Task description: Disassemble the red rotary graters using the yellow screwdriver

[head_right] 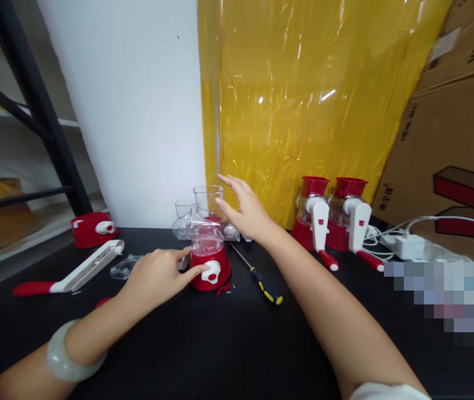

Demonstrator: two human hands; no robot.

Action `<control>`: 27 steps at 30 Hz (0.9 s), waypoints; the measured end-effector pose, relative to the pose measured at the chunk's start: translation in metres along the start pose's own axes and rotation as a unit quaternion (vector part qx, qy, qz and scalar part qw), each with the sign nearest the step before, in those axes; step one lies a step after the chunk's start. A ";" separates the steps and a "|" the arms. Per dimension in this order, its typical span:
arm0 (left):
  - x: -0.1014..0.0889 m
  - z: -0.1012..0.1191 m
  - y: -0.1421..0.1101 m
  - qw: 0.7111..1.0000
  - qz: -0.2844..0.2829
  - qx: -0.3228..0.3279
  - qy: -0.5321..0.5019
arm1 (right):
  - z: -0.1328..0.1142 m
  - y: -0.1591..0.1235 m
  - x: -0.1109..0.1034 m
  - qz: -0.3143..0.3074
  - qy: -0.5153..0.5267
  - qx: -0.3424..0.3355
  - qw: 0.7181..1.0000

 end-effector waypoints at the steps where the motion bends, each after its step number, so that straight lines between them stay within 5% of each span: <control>1: -0.001 0.002 -0.001 1.000 0.002 0.001 0.004 | -0.003 -0.001 0.003 -0.007 -0.008 0.006 1.000; 6: 0.001 0.010 -0.006 1.000 -0.005 0.007 -0.030 | -0.007 0.000 0.020 -0.013 -0.024 0.019 0.999; 14: 0.009 0.015 -0.007 1.000 0.001 0.025 0.002 | -0.008 0.008 0.036 0.051 -0.098 0.136 0.985; 27: 0.020 0.010 -0.002 0.999 0.001 0.048 0.015 | 0.001 0.011 0.037 0.072 -0.116 0.130 0.982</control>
Point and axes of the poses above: each hand's wrist, its own y-axis towards the middle knuckle, its own x-axis out of the palm, z = x × y, the point moved 3 cm from there along y, towards the middle knuckle, and after that the axes turned 7 degrees about z, right-handed, at the moved point
